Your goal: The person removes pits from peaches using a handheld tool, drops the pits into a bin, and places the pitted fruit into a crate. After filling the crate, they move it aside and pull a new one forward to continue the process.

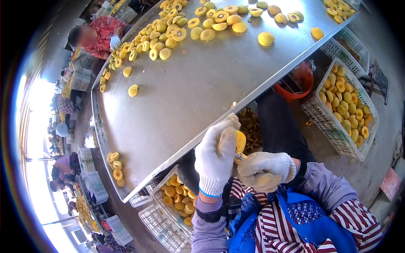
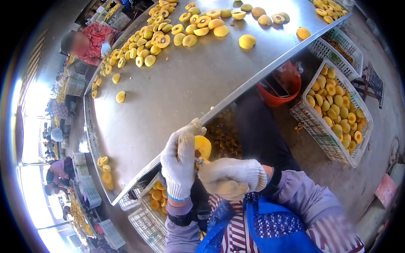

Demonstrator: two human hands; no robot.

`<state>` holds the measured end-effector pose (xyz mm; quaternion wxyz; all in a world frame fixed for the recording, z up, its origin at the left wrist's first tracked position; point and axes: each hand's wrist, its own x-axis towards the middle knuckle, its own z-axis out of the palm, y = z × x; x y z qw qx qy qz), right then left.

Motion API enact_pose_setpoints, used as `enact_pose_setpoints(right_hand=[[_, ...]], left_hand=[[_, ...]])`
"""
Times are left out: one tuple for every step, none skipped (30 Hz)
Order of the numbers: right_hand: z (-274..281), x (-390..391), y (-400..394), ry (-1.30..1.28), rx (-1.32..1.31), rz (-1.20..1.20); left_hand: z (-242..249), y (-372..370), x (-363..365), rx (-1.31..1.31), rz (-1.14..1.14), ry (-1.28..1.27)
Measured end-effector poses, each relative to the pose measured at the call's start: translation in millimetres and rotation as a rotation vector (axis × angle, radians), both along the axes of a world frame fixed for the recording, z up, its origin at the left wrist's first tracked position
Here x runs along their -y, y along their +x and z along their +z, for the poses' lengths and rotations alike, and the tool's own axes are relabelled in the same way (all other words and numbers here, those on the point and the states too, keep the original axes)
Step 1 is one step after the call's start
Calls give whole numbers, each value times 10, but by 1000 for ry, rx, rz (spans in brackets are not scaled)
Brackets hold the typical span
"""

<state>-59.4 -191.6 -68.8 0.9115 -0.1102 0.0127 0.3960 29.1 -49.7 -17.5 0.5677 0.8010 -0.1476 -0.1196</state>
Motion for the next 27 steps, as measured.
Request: enact_pose_setpoints(right_hand=[[-36,-12,-9,172,-33,22],[-83,-38,-13,308,-50,58],[-160,-104,-15,447,-15,51],[-212,-169,-6,589,20,52],[-229,-233,15,728,56,62],[-230,-216,3,754,22,95],[-210,-212,4,734,4,99],[-189,-207,5,713,-14,102],[-193,-207,-9,645,-15,78],[-191,-203,-19,578,-16,52],[-144,-186,-39,542,-44,52],[-47,-151,-51,502,-70,54],[5,-132,-61,463,-98,57],[-37,-156,-77,524,-88,76],[-102,-205,-94,586,-78,97],[-127,-244,-101,650,-65,117],[-122,-257,-93,661,-52,121],[-98,-259,-77,671,-38,125],[-74,-254,-69,680,-26,127],[-48,-233,-71,587,-16,116],[-22,-198,-81,493,-7,106],[-13,-168,-95,397,1,96],[-63,-168,-118,348,10,96],[-135,-187,-135,300,19,98],[-179,-199,-144,255,29,100],[-199,-191,-153,238,36,102],[-190,-188,-156,224,40,105]], left_hand=[[-39,16,-25,153,-75,-14],[-86,36,-68,304,-146,-30],[-124,51,-104,454,-217,-45],[-142,72,-120,573,-242,-8],[-164,75,-122,553,-237,-22],[-187,76,-123,534,-231,-35],[-199,72,-117,515,-226,-49],[-156,29,-89,184,-204,-285],[-72,-43,-49,-152,-176,-514],[-27,-93,-36,-494,-143,-734],[-28,-113,-61,-445,-151,-677],[-35,-119,-87,-392,-159,-623],[-55,-123,-102,-341,-163,-570],[-152,-110,-103,-117,-232,-577],[-234,-86,-114,3,-258,-579],[-296,-54,-130,126,-285,-578],[-314,-30,-142,253,-314,-575],[-268,-111,-128,75,-258,-620],[-255,-162,-101,-20,-224,-682],[-253,-206,-75,-118,-188,-744],[-246,-230,-63,-216,-151,-807],[-230,-233,-67,-215,-135,-717],[-205,-266,-41,-259,-112,-763],[-175,-316,2,-303,-88,-807],[-158,-342,19,-345,-66,-850],[-171,-352,3,-479,-60,-960],[-194,-379,-28,-617,-53,-1067]])
